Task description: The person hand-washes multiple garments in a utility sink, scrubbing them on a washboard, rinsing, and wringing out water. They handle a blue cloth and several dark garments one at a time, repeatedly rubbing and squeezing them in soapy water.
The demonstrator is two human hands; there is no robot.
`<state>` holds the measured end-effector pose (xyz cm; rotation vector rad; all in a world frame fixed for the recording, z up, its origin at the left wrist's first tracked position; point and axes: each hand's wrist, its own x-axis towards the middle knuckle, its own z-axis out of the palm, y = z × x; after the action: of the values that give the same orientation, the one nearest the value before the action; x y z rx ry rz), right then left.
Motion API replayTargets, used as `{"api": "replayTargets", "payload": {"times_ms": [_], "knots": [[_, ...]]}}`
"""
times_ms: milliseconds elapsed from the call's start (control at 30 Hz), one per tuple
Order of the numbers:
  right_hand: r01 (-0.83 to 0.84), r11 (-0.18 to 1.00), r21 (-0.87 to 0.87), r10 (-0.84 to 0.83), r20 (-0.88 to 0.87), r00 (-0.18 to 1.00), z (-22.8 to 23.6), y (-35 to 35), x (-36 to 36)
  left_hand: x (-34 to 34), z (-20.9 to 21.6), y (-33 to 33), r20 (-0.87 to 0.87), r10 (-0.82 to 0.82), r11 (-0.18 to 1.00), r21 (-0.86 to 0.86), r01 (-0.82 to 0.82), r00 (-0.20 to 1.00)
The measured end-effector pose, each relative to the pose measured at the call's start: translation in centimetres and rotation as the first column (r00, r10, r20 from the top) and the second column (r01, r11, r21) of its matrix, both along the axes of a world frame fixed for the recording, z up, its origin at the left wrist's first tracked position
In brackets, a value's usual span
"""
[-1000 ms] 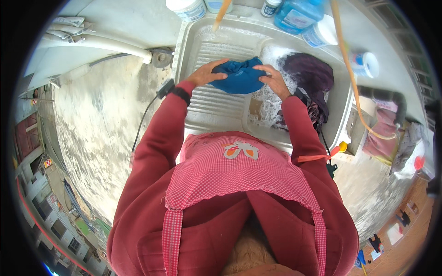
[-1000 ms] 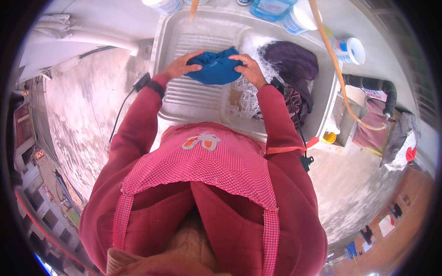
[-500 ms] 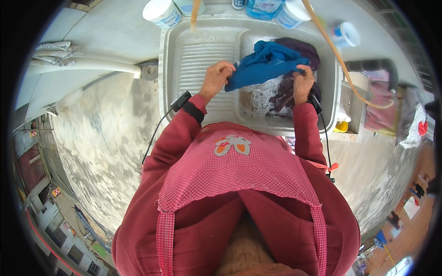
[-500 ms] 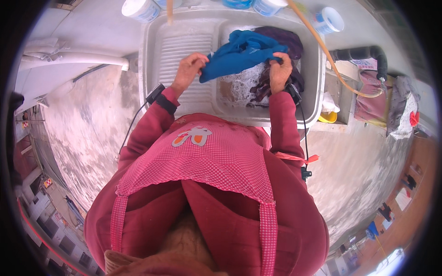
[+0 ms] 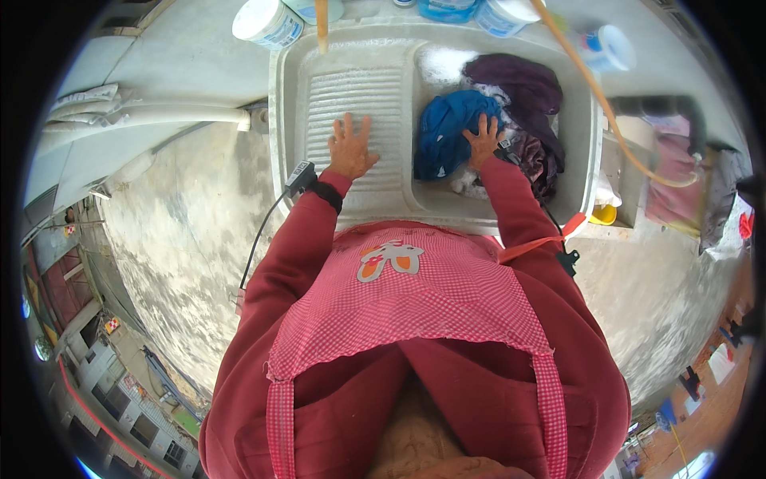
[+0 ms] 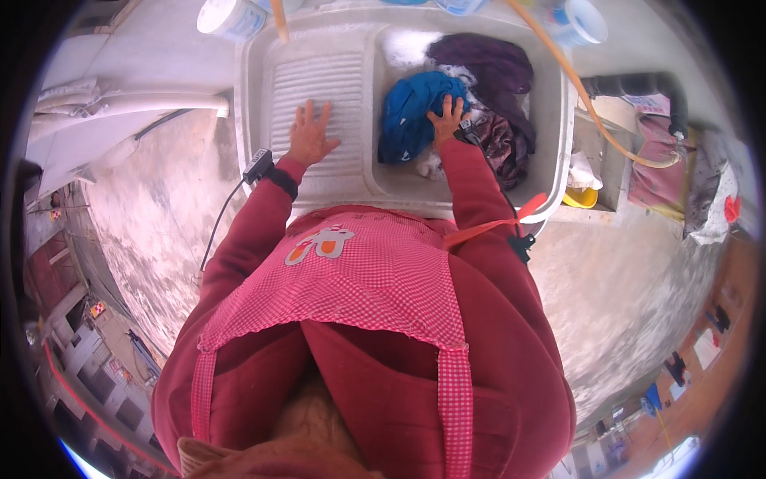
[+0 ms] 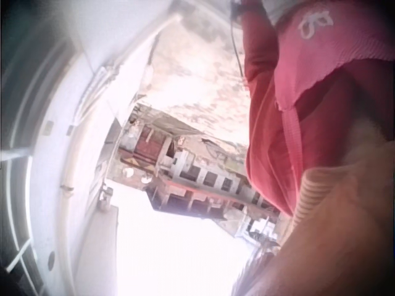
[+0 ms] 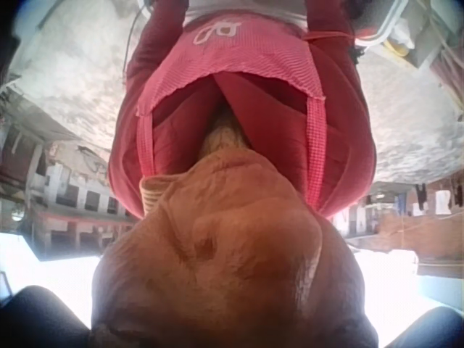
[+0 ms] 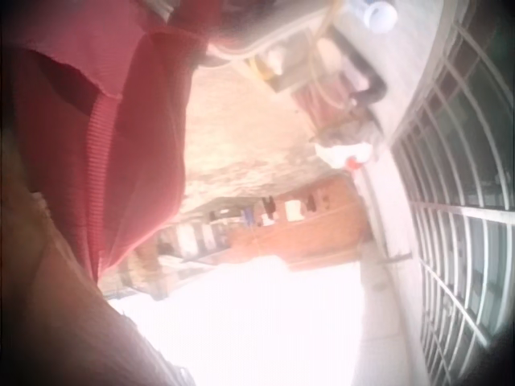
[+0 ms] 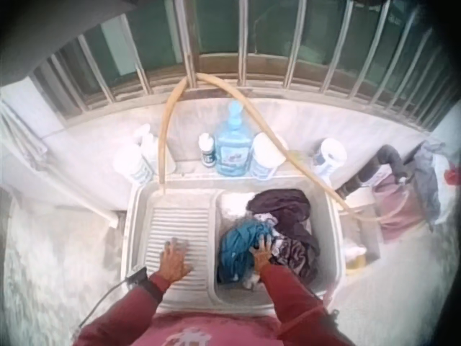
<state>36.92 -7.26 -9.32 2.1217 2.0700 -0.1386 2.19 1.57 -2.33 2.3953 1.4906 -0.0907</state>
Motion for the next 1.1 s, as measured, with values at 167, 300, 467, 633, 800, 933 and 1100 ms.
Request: {"api": "replayTargets", "payload": {"times_ms": [167, 300, 467, 633, 800, 933, 1100], "knots": [[-0.297, 0.925, -0.237, 0.270, -0.137, 0.953, -4.8, -0.5, -4.9, 0.5, 0.3, -0.3, -0.065, -0.025, 1.000, 0.002, 0.025, 0.998], [-0.267, 0.920, 0.287, 0.316, -0.139, 0.938, -4.3, -0.1, -3.4, 0.6, 0.4, 0.0, -0.057, -0.027, 1.000, 0.006, 0.027, 0.998], [-0.145, 0.981, 0.130, 0.160, -0.110, 0.981, -1.9, 0.6, -3.2, 0.6, 0.1, -0.2, -0.078, -0.007, 0.999, 0.034, 0.010, 0.997], [0.046, 0.911, -0.410, -0.227, -0.405, 0.886, 0.5, 0.9, -4.0, 0.8, -0.2, -0.2, -0.007, 0.022, 1.000, 0.014, -0.021, 1.000], [0.180, 0.893, -0.412, -0.445, -0.867, 0.223, 7.2, 1.7, 1.1, 1.0, -0.3, -0.4, -0.049, 0.014, 0.998, 0.070, -0.011, 0.999], [0.163, 0.711, -0.684, -0.570, -0.697, -0.436, 10.4, 2.6, 3.4, 1.1, -0.3, -0.3, -0.080, 0.023, 0.999, 0.050, -0.019, 0.997], [0.440, 0.833, -0.336, -0.495, -0.807, 0.321, 7.1, 5.7, 5.8, 0.6, -0.4, -0.3, -0.039, 0.018, 0.998, 0.062, -0.015, 0.999]]}}
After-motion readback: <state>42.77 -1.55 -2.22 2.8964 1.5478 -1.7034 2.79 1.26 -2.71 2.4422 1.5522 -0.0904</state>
